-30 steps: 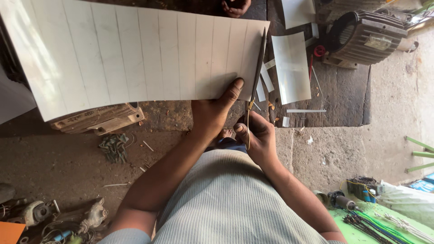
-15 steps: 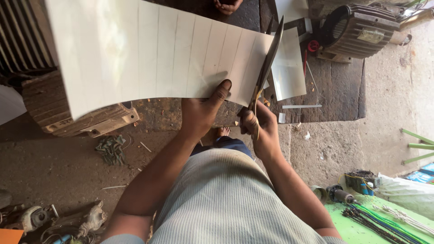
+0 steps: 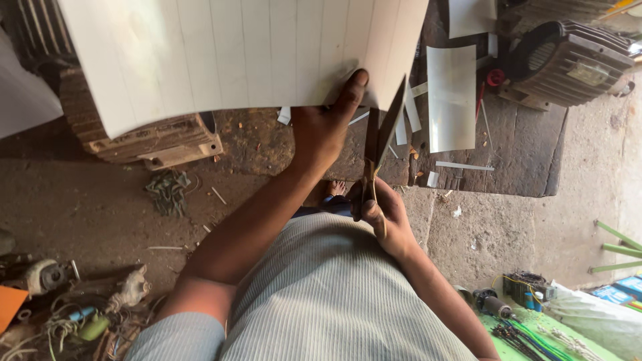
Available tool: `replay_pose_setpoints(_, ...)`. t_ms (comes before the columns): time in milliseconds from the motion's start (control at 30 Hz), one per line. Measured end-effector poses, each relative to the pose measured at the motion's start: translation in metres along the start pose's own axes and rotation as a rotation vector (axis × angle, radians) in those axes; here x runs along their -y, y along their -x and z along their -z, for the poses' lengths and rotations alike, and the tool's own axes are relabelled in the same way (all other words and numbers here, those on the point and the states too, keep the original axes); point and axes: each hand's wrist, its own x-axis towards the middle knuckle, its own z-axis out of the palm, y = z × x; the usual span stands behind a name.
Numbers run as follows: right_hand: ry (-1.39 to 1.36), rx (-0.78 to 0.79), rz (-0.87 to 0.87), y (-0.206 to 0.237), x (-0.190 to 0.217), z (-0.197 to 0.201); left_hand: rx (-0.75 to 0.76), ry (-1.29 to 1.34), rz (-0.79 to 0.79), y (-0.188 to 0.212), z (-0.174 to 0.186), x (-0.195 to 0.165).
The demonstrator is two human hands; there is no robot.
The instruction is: The person marks a white plastic sheet with a pencil and ruler, then uses shears to cut the sheet into several narrow strips. The cut strips are placed on the workbench as the cutting continues.
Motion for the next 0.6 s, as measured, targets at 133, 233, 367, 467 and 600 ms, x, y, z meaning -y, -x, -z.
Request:
replay_pose_setpoints(133, -0.002, -0.041, -0.015, -0.002, -0.008, -0.002, 0.010, 0.074, -0.010, 0.000, -0.002, -0.004)
replay_pose_setpoints(233, -0.032, -0.074, -0.036, -0.002, -0.013, -0.002, 0.007, 0.087, -0.019, 0.000, -0.004, -0.006)
replay_pose_setpoints(367, 0.022, -0.098, -0.051, -0.001, -0.016, 0.000, 0.010, 0.039, -0.060, -0.001, -0.003, -0.005)
replay_pose_setpoints(467, 0.055, -0.121, -0.070, 0.000, -0.017, -0.001, 0.010, 0.009, -0.061, -0.002, -0.001, -0.004)
replay_pose_setpoints(600, -0.034, -0.157, -0.065, 0.000, -0.013, -0.003, 0.024, -0.031, -0.056, 0.000, -0.001, -0.005)
